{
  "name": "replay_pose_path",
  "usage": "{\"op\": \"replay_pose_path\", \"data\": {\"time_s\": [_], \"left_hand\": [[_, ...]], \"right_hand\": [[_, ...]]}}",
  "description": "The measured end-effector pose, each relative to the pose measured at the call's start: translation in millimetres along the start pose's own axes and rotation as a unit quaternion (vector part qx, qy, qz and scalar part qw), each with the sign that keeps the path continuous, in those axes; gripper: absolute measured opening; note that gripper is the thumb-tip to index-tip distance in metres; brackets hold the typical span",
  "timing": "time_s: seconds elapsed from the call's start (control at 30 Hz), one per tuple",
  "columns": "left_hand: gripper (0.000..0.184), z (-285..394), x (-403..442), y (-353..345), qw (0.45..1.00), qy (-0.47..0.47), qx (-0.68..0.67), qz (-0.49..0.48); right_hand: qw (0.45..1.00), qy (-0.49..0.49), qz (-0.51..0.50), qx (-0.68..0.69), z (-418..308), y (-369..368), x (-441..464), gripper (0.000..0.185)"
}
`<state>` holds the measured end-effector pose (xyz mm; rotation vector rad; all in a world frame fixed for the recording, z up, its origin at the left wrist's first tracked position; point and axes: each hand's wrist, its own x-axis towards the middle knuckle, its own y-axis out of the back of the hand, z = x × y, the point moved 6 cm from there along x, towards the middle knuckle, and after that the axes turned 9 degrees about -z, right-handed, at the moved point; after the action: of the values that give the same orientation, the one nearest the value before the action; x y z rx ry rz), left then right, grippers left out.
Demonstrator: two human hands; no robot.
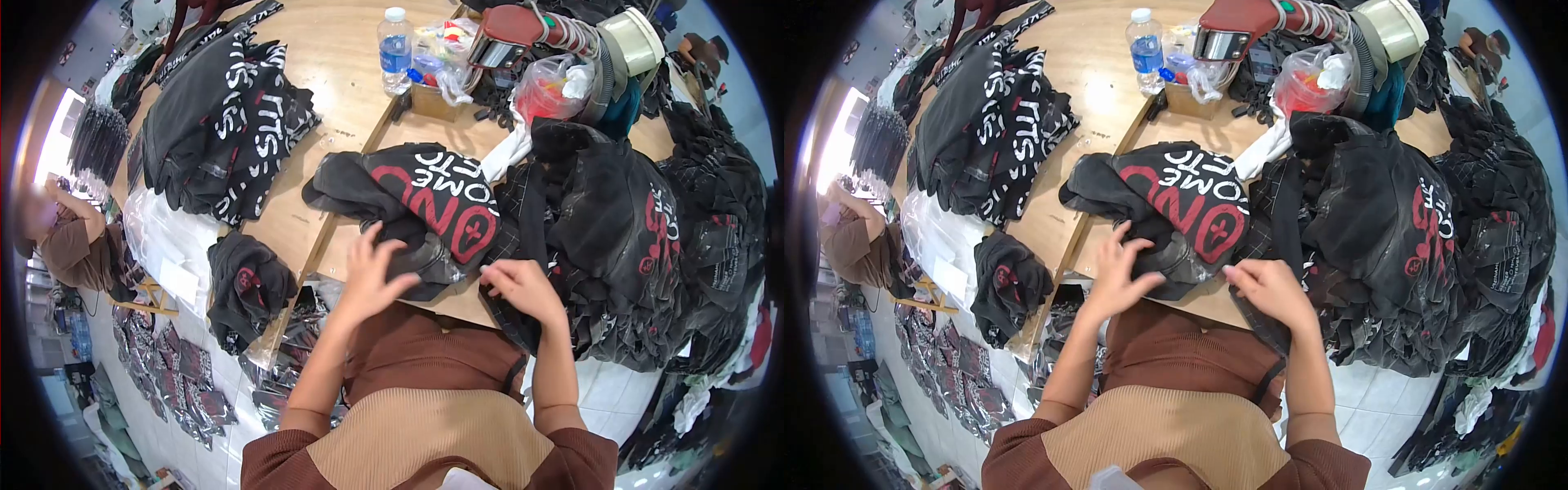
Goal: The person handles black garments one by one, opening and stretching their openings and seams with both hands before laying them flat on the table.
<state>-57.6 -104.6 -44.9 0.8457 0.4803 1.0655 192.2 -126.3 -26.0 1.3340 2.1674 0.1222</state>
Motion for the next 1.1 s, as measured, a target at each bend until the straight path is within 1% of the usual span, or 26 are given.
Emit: {"op": "replay_pose_path", "data": {"time_s": [0.03,0.07,0.1,0.13,0.17,0.2,0.23,0.27,0.3,0.33,0.37,0.4,0.43,0.47,0.53,0.57,0.67,0.7,0.73,0.8,0.83,0.87,0.93,1.0,1.07,1.1], "left_hand": [[0.055,6.5,-3.3,-15.2,0.999,-0.015,0.037,-0.024],[0.049,14.8,-4.4,-21.6,0.998,-0.039,0.037,-0.020],[0.045,21.2,-4.5,-30.1,0.997,-0.071,0.020,-0.034],[0.041,28.1,-3.9,-37.6,0.993,-0.104,0.003,-0.048],[0.038,39.5,-1.9,-38.3,0.986,-0.112,-0.097,-0.072],[0.038,47.3,-2.5,-39.9,0.941,-0.076,-0.302,-0.130],[0.043,69.2,-4.6,-15.1,0.876,-0.050,-0.464,-0.125],[0.048,85.1,-9.0,0.8,0.781,-0.020,-0.613,-0.117],[0.052,75.2,-10.8,11.6,0.710,-0.087,-0.696,-0.069],[0.051,68.3,-3.2,32.2,0.654,-0.124,-0.745,-0.023],[0.050,61.3,3.8,52.7,0.593,-0.167,-0.787,0.017],[0.045,63.3,17.4,77.8,0.558,-0.181,-0.808,0.056],[0.040,46.8,26.1,84.6,0.523,-0.148,-0.837,0.064],[0.039,27.8,30.7,93.4,0.489,-0.119,-0.861,0.072],[0.035,-39.9,23.7,81.4,0.475,0.013,-0.870,0.128],[0.038,-53.8,17.6,76.6,0.488,-0.008,-0.866,0.109],[0.042,-89.9,-25.2,44.0,0.495,0.149,-0.834,0.191],[0.047,-102.8,-45.1,35.3,0.579,0.204,-0.743,0.267],[0.048,-85.9,-52.6,37.4,0.617,0.215,-0.693,0.305],[0.049,-38.0,-56.4,47.2,0.760,0.204,-0.420,0.453],[0.047,-17.0,-52.9,52.3,0.859,0.152,-0.259,0.416],[0.041,7.6,-47.5,54.7,0.933,0.107,-0.076,0.335],[0.036,20.3,-24.9,38.9,0.963,0.006,-0.172,0.206],[0.032,25.2,-2.5,5.8,0.887,0.055,-0.449,0.098],[0.031,16.9,18.1,-25.0,0.894,0.068,-0.440,0.055],[0.033,8.6,22.9,-37.6,0.896,0.082,-0.436,0.018]], "right_hand": [[0.999,0.011,-0.004,-0.037,7.0,-10.6,4.7,0.029],[0.997,0.022,-0.007,-0.073,7.1,-19.6,9.4,0.030],[0.992,-0.029,-0.039,-0.114,11.3,-26.7,13.6,0.020],[0.997,0.025,-0.013,-0.076,6.3,-26.2,14.0,0.020],[0.996,0.078,0.013,-0.035,4.3,-27.6,13.0,0.024],[0.990,0.132,0.039,0.005,0.6,-27.2,11.8,0.029],[0.966,0.196,0.047,0.164,-5.1,-24.4,8.6,0.046],[0.958,0.205,0.060,0.189,8.4,-19.6,7.9,0.055],[0.949,0.223,0.063,0.214,-5.2,-14.5,1.7,0.059],[0.939,0.240,0.069,0.238,-23.3,-6.7,-4.2,0.063],[0.945,0.239,0.093,0.202,-31.8,-2.1,-6.0,0.066],[0.951,0.237,0.115,0.164,-35.8,2.4,-7.6,0.069],[0.957,0.229,0.137,0.110,-26.0,3.0,-0.9,0.071],[0.959,0.218,0.179,-0.015,-19.3,3.4,0.1,0.068],[0.964,0.171,0.192,-0.064,-9.1,-2.3,0.0,0.062],[0.968,0.152,0.190,-0.060,0.0,-6.5,0.7,0.056],[0.964,0.157,0.203,-0.075,7.9,-17.3,-1.5,0.043],[0.956,0.163,0.224,-0.096,6.1,-19.7,-1.8,0.039],[0.948,0.168,0.245,-0.117,2.7,-21.9,-0.3,0.035],[0.935,0.172,0.277,-0.141,-4.2,-25.9,4.6,0.027],[0.932,0.171,0.286,-0.143,-7.5,-28.4,8.3,0.024],[0.928,0.172,0.295,-0.146,-11.5,-30.5,12.9,0.020],[0.914,0.172,0.312,-0.192,-22.4,-36.5,23.8,0.016],[0.910,0.154,0.314,-0.221,-28.2,-43.9,36.3,0.014],[0.921,0.172,0.295,-0.186,-29.6,-48.4,42.4,0.011],[0.927,0.223,0.271,-0.135,-32.9,-49.1,41.6,0.010]]}}
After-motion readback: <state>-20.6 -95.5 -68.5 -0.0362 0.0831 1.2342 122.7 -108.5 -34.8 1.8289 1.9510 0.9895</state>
